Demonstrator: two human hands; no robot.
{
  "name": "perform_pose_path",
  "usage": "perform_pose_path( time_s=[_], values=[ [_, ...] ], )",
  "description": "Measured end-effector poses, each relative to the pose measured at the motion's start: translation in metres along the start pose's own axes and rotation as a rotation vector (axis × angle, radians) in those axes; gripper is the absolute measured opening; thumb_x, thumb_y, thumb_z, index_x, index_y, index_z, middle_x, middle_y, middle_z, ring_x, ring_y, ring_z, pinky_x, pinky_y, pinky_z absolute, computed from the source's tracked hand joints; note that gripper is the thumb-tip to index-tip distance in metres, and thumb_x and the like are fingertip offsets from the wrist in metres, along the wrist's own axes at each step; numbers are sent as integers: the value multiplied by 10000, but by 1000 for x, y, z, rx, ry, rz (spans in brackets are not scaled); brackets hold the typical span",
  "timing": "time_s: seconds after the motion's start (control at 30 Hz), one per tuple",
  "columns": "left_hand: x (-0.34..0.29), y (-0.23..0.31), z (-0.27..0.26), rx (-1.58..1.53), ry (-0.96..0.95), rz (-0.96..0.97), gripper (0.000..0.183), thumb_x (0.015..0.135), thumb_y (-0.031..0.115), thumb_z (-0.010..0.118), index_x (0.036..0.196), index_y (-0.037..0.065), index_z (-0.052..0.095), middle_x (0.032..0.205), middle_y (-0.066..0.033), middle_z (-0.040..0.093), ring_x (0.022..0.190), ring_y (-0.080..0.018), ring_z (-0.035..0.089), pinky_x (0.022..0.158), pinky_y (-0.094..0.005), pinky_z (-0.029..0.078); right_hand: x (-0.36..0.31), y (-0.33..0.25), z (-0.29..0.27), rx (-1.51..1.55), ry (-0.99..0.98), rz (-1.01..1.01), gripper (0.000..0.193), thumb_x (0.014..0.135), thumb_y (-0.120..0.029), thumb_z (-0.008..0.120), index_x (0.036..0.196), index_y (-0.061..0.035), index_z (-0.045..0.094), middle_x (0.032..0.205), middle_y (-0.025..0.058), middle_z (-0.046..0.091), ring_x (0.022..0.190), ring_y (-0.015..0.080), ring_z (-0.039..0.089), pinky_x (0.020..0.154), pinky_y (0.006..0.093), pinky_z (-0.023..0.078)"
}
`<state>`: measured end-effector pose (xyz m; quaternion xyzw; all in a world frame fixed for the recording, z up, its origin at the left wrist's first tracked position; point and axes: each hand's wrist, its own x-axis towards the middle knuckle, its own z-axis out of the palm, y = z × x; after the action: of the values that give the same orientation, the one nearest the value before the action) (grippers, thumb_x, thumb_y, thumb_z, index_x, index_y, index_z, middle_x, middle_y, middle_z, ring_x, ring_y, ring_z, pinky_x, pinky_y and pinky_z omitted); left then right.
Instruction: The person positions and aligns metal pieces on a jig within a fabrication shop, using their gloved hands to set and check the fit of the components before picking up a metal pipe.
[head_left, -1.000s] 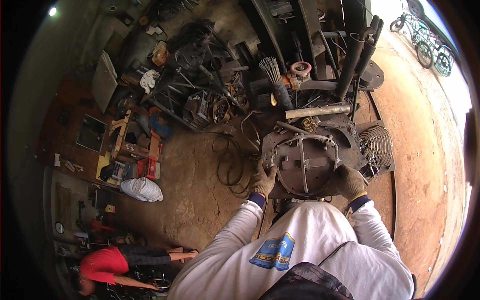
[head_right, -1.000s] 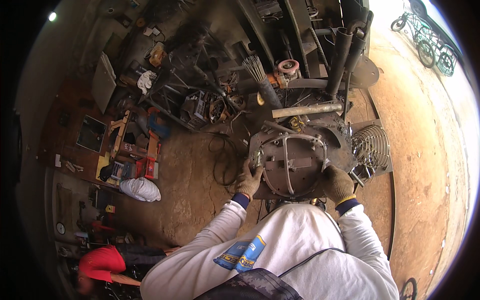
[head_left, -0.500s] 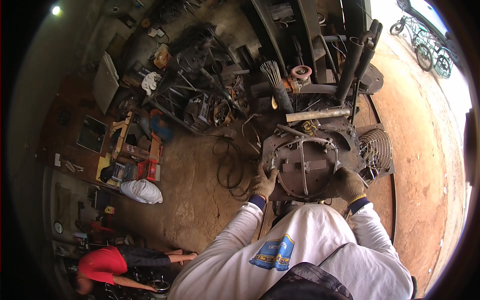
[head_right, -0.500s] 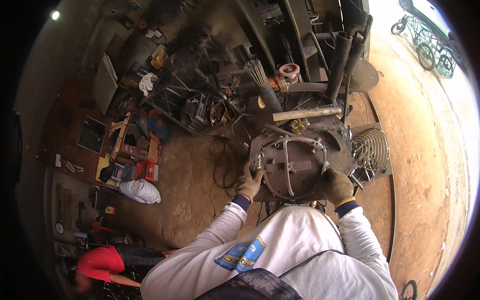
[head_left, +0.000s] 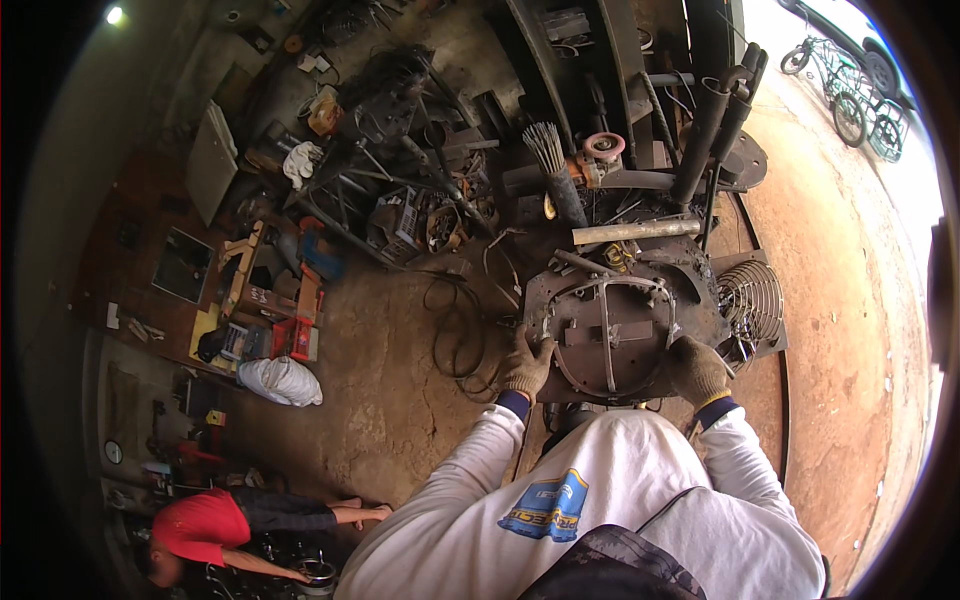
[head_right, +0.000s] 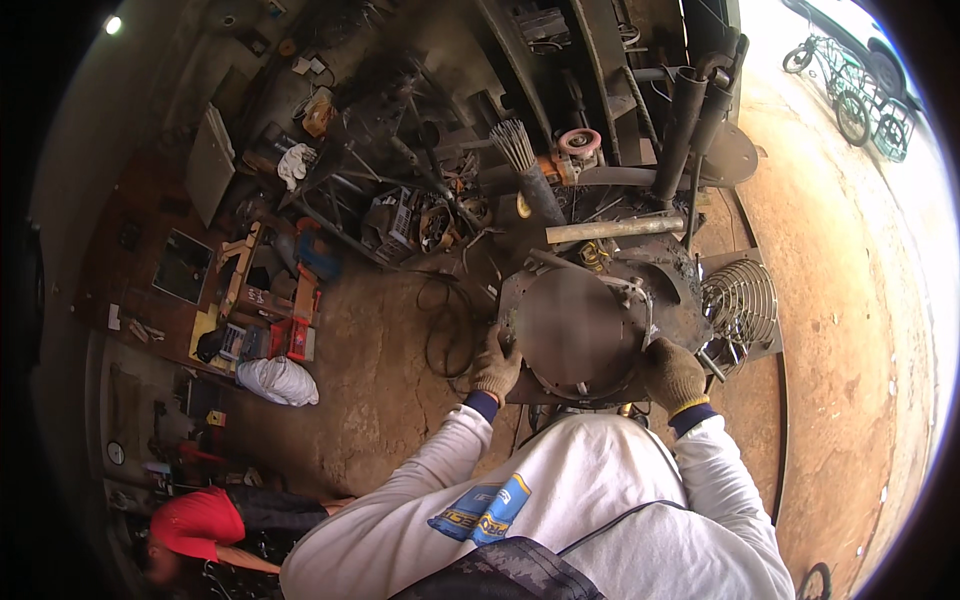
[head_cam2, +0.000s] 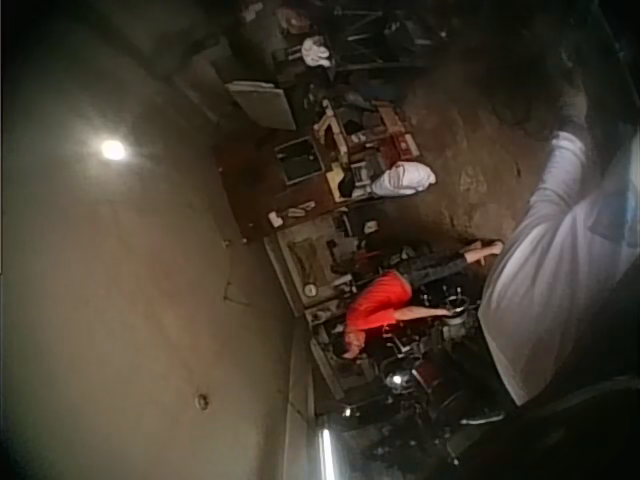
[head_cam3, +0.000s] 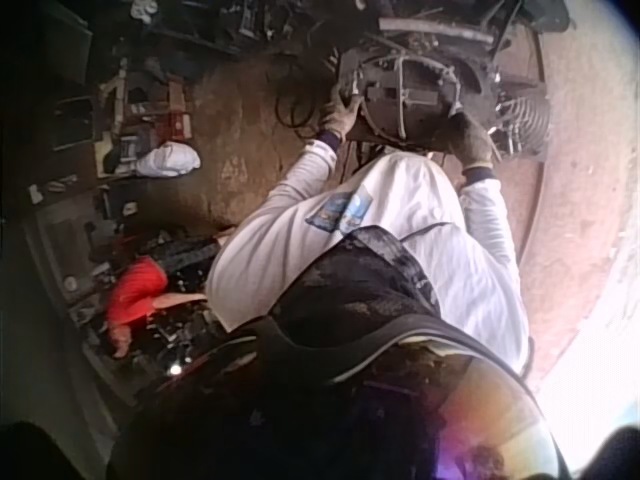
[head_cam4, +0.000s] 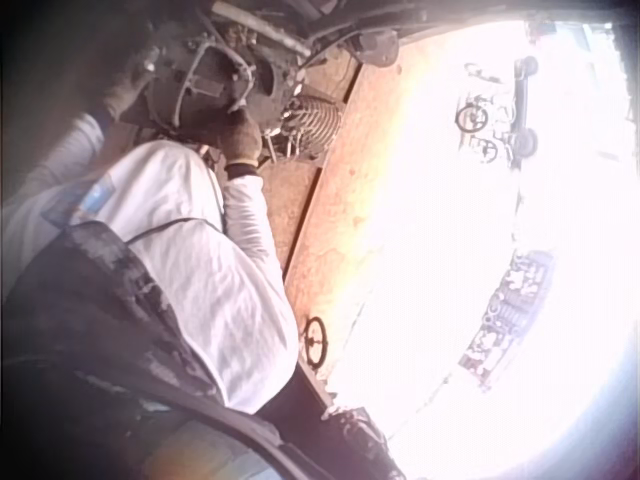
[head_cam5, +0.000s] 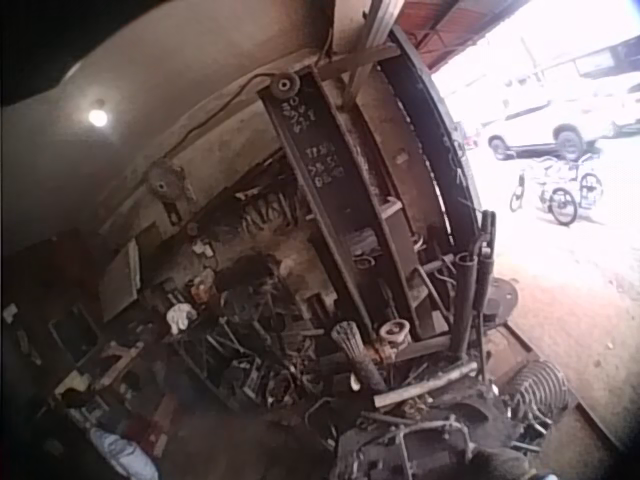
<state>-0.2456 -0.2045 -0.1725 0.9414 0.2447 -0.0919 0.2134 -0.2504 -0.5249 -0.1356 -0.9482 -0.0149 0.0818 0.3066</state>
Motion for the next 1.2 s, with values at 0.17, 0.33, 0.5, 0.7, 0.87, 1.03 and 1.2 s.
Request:
perform_pose_path(
  time_s=[0.17, 0.33, 0.5, 0.7, 0.87, 1.03, 1.2],
  values=[
    [1, -1, 0, 6, -17, -19, 801, 879, 661, 532, 1491, 200, 299, 1225, -241, 635, 1108, -412, 630, 923, -467, 513, -1, -4, -3, -9, -3, 12, 361, 896, -351, 540, 907, -30, 705, 861, 221, 694, 847, 409, 681, 743, 492, 528],
    [-2, 3, -4, -22, -19, -6, 804, 879, 660, 532, 1490, 190, 305, 1241, -241, 627, 1122, -409, 624, 938, -460, 507, 0, -2, 0, 0, 13, 0, 361, 900, -349, 536, 895, -32, 710, 857, 219, 694, 843, 408, 681, 740, 491, 528],
    [-5, 8, -9, -32, -39, -20, 800, 885, 646, 532, 1496, 185, 299, 1272, -240, 611, 1147, -405, 612, 953, -458, 500, 0, 0, 1, -2, 19, -4, 363, 902, -351, 533, 894, -34, 711, 861, 216, 695, 844, 405, 681, 737, 488, 529],
    [8, -15, 15, -12, 83, 95, 831, 880, 696, 478, 1513, 204, 257, 1171, -251, 660, 1020, -435, 661, 856, -491, 530, -1, -6, -4, 13, -16, 29, 356, 900, -354, 541, 919, -39, 706, 874, 217, 695, 863, 404, 678, 752, 483, 527],
    [10, -16, 17, 9, 86, 89, 841, 876, 697, 488, 1514, 200, 256, 1167, -249, 661, 1010, -430, 666, 855, -487, 534, 0, -2, -2, -11, -38, 36, 356, 900, -370, 561, 955, -48, 702, 912, 210, 698, 895, 398, 671, 774, 474, 521],
    [11, -19, 22, -4, 110, 89, 847, 869, 718, 482, 1515, 220, 252, 1153, -255, 662, 999, -425, 670, 829, -487, 544, -1, -4, -3, 2, -34, 52, 351, 901, -380, 564, 957, -62, 703, 916, 207, 699, 907, 400, 669, 778, 477, 523],
    [10, -17, 21, 12, 67, 33, 856, 859, 745, 476, 1515, 245, 250, 1131, -247, 669, 992, -416, 676, 805, -487, 552, 1, -2, -1, -6, -46, 58, 344, 905, -378, 564, 956, -68, 702, 924, 205, 700, 919, 401, 668, 781, 479, 525]
  ],
)
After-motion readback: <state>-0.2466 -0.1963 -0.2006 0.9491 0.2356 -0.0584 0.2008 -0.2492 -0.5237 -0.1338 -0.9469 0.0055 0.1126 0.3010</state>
